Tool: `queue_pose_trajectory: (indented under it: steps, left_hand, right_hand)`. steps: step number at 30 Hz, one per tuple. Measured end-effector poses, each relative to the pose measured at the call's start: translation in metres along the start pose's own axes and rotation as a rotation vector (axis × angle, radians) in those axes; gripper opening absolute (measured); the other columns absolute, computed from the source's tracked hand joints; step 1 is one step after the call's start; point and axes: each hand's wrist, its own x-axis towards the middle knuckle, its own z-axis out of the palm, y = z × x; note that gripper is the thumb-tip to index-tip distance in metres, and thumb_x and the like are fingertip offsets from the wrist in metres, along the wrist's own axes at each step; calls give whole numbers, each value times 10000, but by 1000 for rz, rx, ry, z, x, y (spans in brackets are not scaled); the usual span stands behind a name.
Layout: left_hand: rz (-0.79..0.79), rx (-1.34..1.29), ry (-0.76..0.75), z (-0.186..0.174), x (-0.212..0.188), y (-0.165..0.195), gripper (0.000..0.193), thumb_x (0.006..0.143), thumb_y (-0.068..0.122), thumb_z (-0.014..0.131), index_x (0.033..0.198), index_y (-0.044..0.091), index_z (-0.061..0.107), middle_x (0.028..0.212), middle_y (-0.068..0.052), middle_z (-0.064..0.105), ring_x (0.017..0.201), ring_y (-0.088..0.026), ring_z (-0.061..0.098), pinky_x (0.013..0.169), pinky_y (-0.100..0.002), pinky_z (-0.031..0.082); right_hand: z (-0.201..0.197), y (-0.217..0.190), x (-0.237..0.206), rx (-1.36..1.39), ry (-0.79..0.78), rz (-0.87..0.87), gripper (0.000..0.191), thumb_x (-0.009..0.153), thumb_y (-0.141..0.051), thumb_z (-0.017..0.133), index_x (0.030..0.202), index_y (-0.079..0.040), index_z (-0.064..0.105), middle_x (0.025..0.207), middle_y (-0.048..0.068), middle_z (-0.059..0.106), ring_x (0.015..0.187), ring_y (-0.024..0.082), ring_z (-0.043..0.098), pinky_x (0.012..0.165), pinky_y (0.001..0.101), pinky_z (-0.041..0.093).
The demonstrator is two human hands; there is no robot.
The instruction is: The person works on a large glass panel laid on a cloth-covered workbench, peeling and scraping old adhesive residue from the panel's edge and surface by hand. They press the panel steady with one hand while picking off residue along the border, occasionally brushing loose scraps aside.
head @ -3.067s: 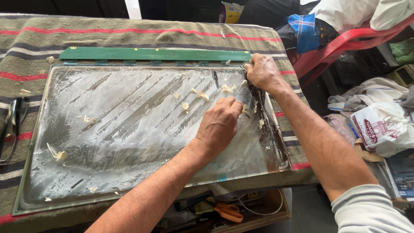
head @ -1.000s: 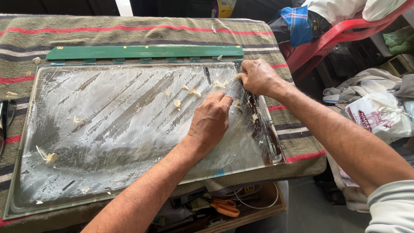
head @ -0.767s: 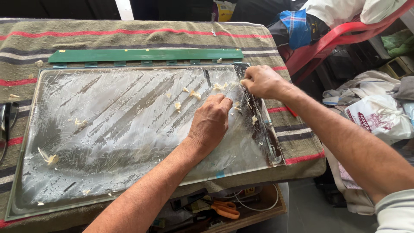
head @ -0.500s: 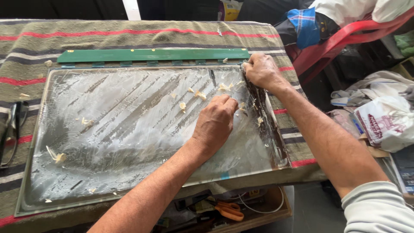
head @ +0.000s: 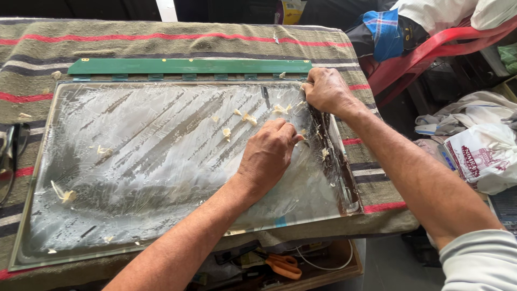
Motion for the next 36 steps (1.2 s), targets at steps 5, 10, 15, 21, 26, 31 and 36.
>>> queue_pose_trajectory:
  steps: [5,10,15,21,26,31,36]
  left_hand:
    - [5,12,-16,-3,3,5,290,959,253,705,841,9,603,864,-130,595,858,-323,621,747,-456,517]
    - [-40,23,-52,-3,7,6,368,957,293,729,776,9,581,811,-137,569,806,-329,606,715,-468,500]
    - [-26,-22,7,-1,2,4,214,974,179,695,885,11,596,883,-140,595,862,-344,620,752,-462,509]
    - [-27,-39,24,3,3,1,55,963,62,663,997,28,637,953,-129,639,936,-342,650,789,-453,526]
    - [-18,-18,21,3,1,0,57,955,44,652,1010,30,646,957,-124,636,930,-329,653,790,-438,533]
    - [-16,-19,8,2,0,1,54,957,44,646,1004,17,642,955,-126,626,929,-320,653,793,-427,533]
    - [-19,-13,14,2,0,2,47,961,42,645,1002,19,643,955,-130,625,939,-328,648,799,-434,531]
  right_hand:
    - [-10,7,-5,-47,-94,-43,292,946,-244,681,955,46,712,933,262,726,923,375,720,868,479,542]
    - [-11,17,5,4,-79,-26,291,963,-244,665,972,42,711,918,262,724,898,361,727,867,475,542]
    - [8,21,11,21,8,-110,280,963,-228,672,975,49,712,899,276,707,886,390,716,833,483,548]
    - [1,24,0,-10,-3,-122,264,937,-216,682,983,43,698,888,289,704,862,420,710,812,488,546]
    - [-2,17,-11,-37,-2,-166,259,950,-219,692,947,39,700,870,280,703,852,419,702,788,500,537]
    - [-9,13,-25,0,-61,-131,246,956,-205,676,947,41,691,831,256,703,794,373,714,755,488,546]
    - [-16,4,-44,-26,-133,-64,235,968,-200,655,934,30,684,810,247,702,757,369,720,741,484,550]
